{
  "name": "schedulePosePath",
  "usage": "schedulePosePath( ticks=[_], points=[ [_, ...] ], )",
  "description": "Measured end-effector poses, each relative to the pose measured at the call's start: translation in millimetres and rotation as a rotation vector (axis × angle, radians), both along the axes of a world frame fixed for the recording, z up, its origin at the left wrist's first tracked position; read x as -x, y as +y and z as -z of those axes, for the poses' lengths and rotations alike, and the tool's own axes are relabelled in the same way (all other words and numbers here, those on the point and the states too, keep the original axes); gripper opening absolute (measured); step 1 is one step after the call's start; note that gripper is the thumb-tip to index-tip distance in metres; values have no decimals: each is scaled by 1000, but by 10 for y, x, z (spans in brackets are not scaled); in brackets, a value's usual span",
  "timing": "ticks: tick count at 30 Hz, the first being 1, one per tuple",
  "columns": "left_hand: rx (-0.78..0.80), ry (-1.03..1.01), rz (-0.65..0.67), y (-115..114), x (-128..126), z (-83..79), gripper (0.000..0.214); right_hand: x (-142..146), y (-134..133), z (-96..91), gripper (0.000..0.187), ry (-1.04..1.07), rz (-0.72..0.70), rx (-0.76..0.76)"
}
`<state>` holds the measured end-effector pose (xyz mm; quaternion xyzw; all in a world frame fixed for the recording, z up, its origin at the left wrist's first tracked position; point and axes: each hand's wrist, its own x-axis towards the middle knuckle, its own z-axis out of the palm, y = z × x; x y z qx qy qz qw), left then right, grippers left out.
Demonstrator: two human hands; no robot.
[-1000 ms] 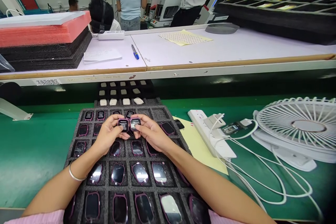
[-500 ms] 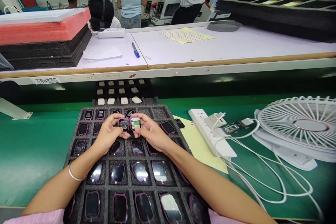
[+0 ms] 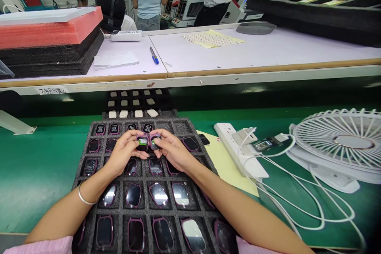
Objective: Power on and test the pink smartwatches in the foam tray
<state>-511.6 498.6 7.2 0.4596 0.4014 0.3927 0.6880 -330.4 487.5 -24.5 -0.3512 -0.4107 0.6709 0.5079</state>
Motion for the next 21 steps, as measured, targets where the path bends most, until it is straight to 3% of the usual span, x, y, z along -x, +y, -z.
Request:
schedulePosePath(
  ticks=[21],
  points=[
    [-19, 11, -22, -4, 11, -16, 35, -7, -18, -5, 32, 40, -41, -38]
  ],
)
